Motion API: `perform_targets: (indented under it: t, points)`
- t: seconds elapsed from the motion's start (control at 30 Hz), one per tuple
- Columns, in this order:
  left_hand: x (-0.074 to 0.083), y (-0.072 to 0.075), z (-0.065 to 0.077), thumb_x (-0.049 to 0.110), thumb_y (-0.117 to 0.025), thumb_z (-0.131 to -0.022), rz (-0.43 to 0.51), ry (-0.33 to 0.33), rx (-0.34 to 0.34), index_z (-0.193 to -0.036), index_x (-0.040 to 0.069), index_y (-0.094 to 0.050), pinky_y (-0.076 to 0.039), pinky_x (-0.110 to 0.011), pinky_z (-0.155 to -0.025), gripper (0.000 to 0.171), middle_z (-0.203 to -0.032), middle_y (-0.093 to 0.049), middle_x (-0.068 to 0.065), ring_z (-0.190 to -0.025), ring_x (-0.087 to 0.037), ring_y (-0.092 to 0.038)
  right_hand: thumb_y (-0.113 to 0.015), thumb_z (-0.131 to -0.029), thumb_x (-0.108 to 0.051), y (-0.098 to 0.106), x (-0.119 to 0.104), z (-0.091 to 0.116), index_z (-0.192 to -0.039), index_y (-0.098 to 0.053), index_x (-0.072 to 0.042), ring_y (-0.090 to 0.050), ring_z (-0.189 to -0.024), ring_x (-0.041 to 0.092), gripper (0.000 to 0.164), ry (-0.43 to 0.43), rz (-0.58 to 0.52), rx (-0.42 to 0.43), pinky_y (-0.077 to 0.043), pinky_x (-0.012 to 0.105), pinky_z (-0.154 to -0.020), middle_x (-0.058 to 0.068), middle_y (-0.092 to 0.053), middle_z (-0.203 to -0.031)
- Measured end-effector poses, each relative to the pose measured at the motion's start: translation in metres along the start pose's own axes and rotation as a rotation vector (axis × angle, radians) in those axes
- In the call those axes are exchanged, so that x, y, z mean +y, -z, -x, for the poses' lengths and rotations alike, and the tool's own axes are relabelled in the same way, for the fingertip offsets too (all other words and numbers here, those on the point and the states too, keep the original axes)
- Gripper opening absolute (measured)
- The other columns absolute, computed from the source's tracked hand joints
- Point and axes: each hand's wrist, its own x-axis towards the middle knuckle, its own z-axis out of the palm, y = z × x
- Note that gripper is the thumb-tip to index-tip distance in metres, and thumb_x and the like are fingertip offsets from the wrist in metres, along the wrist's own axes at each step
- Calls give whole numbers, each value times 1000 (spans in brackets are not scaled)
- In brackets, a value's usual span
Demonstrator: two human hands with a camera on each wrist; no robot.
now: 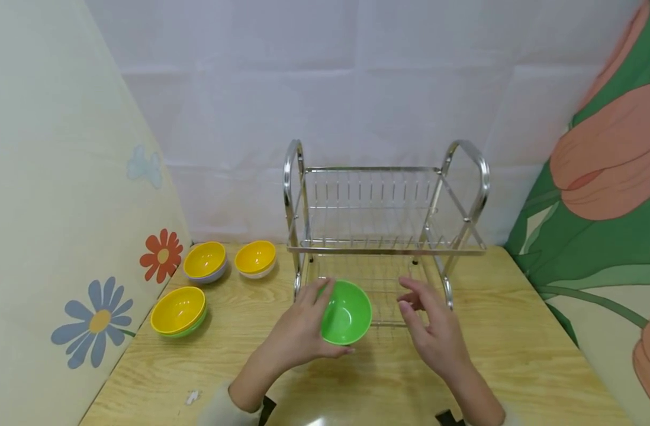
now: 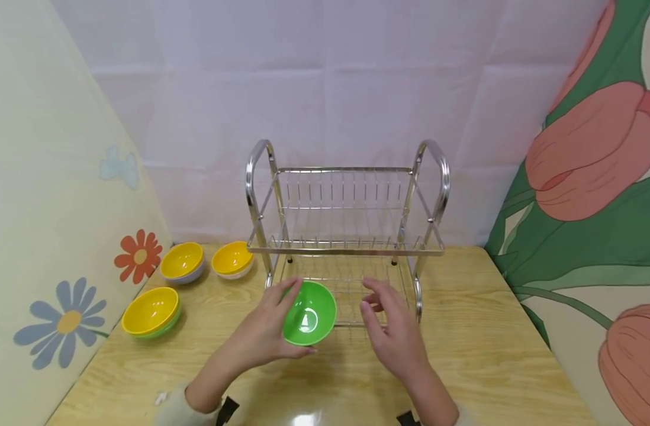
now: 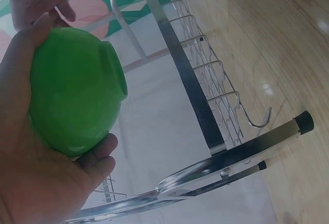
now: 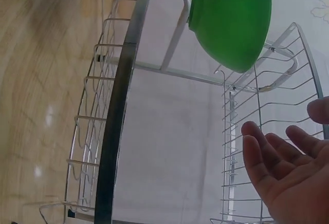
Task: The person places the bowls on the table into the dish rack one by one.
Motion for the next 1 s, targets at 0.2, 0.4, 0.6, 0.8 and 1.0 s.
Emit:
perform_targets:
  t: [0.2,0.4,0.6,0.8,1.0]
  points:
    - [2,-3,0,68,-87,-62,12,-3,-6,-160,7,-27,-52,-46,-101,130,-159,-33,-12,-141,-32,-41,-64,-96,-1,-10,2,6,-137,-59,-10,-65,-91,11,42,-89,-31,-36,-57,27,-77,3,-71,-108]
    - [3,-5,-2,67,-88,-61,9,-19,3,-160,7,-28,-51,-47,-102,130,-160,-32,-9,-143,-31,-39,-61,-99,-9,-21,5,8,-136,-58,-6,-68,-95,17,37,-155,-35,-89,-59,35,-82,7,-70,-114]
    - [4,-6,-4,68,-88,-60,3,-22,3,-160,8,-28,-51,-47,-102,131,-160,-31,-7,-143,-30,-39,-58,-102,-13,-32,3,9,-139,-56,-7,-68,-100,25,37,-211,-99,-136,-59,37,-84,14,-64,-129]
    - [4,-7,-5,68,-88,-60,4,-38,6,-160,8,-28,-51,-46,-102,131,-159,-32,-9,-139,-29,-42,-53,-105,-15,-39,3,9,-141,-53,-5,-70,-95,21,38,-260,-166,-159,-58,32,-81,13,-67,-123]
    - [7,-7,-6,68,-88,-60,4,-53,11,-159,7,-29,-50,-46,-104,131,-159,-32,-8,-139,-30,-42,-48,-108,-18,-44,0,9,-146,-49,-6,-70,-103,24,40,-305,-238,-180,-58,33,-87,17,-57,-141]
